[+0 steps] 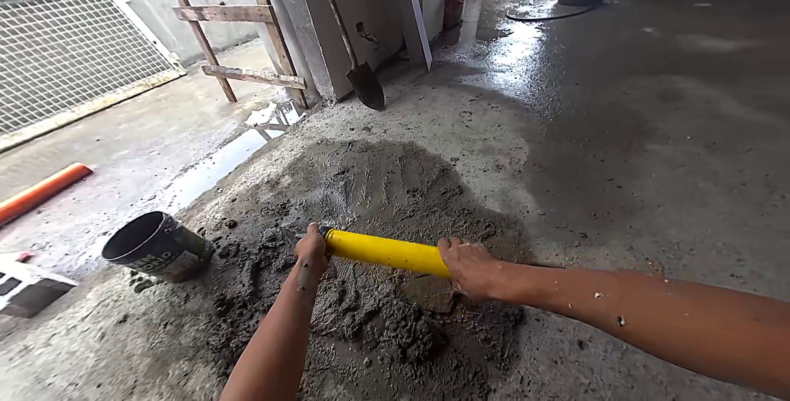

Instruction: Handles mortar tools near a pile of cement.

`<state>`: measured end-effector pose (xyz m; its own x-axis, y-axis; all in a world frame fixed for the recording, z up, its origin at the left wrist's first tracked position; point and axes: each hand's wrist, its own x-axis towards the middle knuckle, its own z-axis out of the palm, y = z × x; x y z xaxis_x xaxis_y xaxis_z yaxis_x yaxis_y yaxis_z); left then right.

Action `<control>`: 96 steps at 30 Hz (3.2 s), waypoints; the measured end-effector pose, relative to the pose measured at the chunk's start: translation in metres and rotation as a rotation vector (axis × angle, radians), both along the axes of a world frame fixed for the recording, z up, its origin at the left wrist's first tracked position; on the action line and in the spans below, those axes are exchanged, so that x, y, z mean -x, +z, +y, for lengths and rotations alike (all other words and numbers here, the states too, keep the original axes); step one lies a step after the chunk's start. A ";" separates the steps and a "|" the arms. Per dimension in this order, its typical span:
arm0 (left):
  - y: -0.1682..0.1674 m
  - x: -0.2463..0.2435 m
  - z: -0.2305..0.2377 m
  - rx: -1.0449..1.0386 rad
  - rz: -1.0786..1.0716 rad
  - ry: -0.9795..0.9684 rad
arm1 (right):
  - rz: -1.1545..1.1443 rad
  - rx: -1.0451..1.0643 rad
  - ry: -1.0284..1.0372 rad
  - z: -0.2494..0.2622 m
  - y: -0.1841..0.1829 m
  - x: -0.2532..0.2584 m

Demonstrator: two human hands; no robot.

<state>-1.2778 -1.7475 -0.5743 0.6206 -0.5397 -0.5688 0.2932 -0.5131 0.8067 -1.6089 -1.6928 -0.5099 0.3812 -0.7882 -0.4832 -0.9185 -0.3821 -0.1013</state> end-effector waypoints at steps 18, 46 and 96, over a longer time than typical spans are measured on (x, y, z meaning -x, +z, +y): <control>0.000 -0.006 0.000 0.186 0.025 -0.021 | -0.618 -0.750 -0.113 -0.005 -0.006 0.025; -0.054 0.042 0.030 0.222 -0.824 -0.688 | -0.125 0.191 -0.320 -0.076 -0.016 0.073; 0.123 0.091 0.131 0.510 0.146 -0.729 | -1.057 -0.221 -0.191 0.104 0.016 -0.036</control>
